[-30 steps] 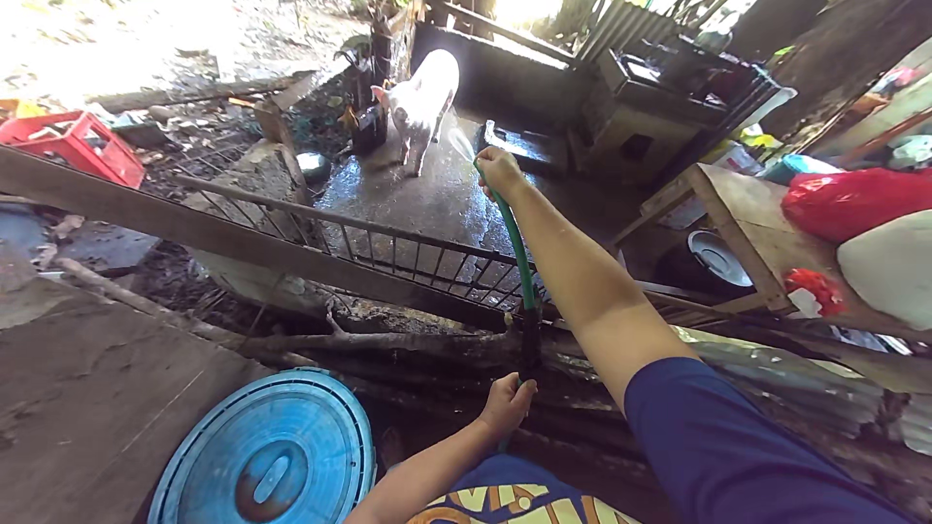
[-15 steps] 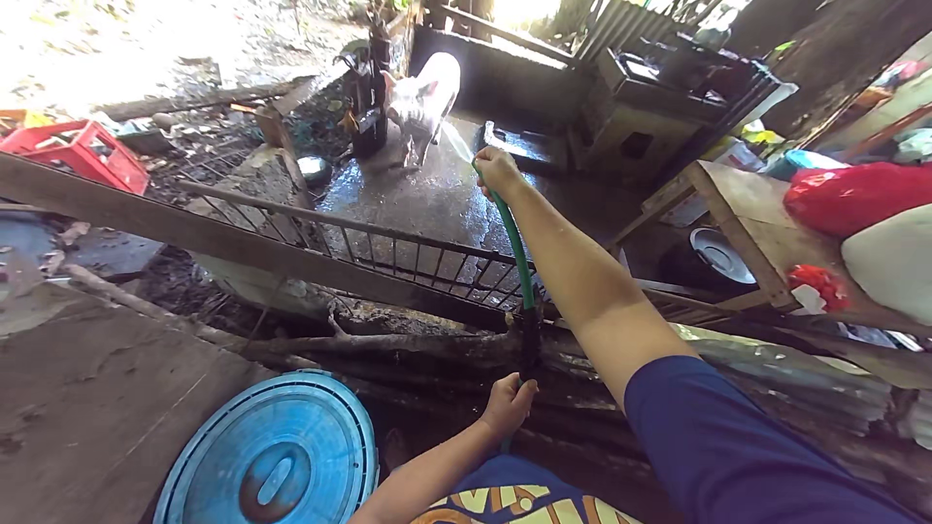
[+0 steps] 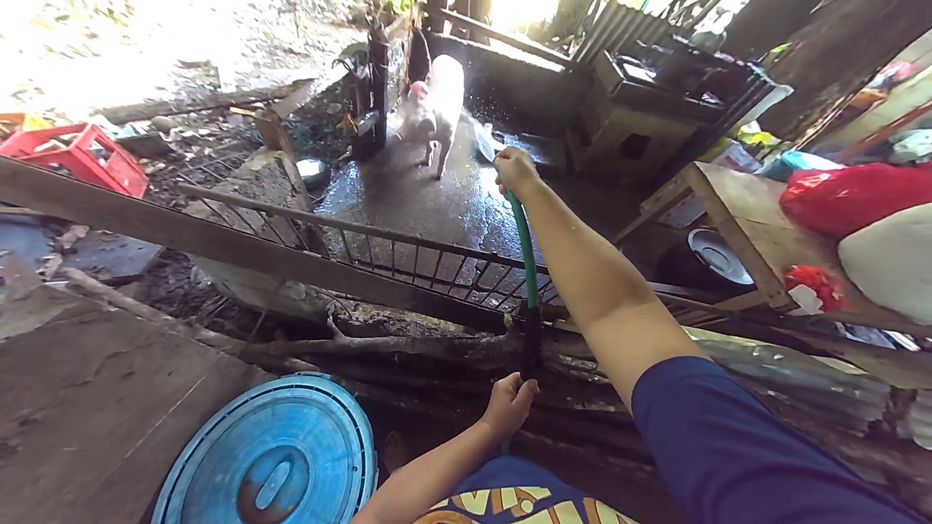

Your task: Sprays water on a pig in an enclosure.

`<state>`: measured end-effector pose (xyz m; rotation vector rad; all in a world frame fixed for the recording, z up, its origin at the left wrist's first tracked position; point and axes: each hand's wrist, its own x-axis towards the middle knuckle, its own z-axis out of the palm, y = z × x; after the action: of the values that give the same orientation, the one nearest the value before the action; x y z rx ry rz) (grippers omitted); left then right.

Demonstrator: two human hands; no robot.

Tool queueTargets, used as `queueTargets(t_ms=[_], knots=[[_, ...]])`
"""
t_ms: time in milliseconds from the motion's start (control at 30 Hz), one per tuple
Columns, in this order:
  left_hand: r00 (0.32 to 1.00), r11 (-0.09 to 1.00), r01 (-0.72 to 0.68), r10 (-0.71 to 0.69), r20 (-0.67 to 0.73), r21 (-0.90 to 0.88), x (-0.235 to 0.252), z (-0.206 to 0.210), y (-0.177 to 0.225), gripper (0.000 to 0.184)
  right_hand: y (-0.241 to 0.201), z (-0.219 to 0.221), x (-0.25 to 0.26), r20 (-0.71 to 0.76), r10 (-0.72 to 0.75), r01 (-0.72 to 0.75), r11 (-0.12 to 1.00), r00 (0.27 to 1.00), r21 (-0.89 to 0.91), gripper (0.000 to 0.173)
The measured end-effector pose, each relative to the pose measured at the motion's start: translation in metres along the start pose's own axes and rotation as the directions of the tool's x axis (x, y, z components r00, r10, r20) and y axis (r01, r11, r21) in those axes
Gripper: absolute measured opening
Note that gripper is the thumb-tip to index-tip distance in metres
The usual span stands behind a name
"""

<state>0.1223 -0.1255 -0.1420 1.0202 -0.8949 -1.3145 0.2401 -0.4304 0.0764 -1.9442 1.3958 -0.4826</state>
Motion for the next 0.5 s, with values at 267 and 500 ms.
queueTargets(t_ms=[267,500], knots=[[1.000,1.000,-0.012,0.012,-0.006,0.006,0.004,0.001,0.004,0.026,-0.002,-0.014,-0.002,-0.057,-0.020,0.022,0.999,0.998,0.034,0.032],[1.000,1.000,-0.014,0.014,-0.022,0.014,0.008,0.002,0.010,0.027,-0.004,-0.027,0.002,-0.093,-0.028,0.034,0.997,0.995,0.069,0.032]])
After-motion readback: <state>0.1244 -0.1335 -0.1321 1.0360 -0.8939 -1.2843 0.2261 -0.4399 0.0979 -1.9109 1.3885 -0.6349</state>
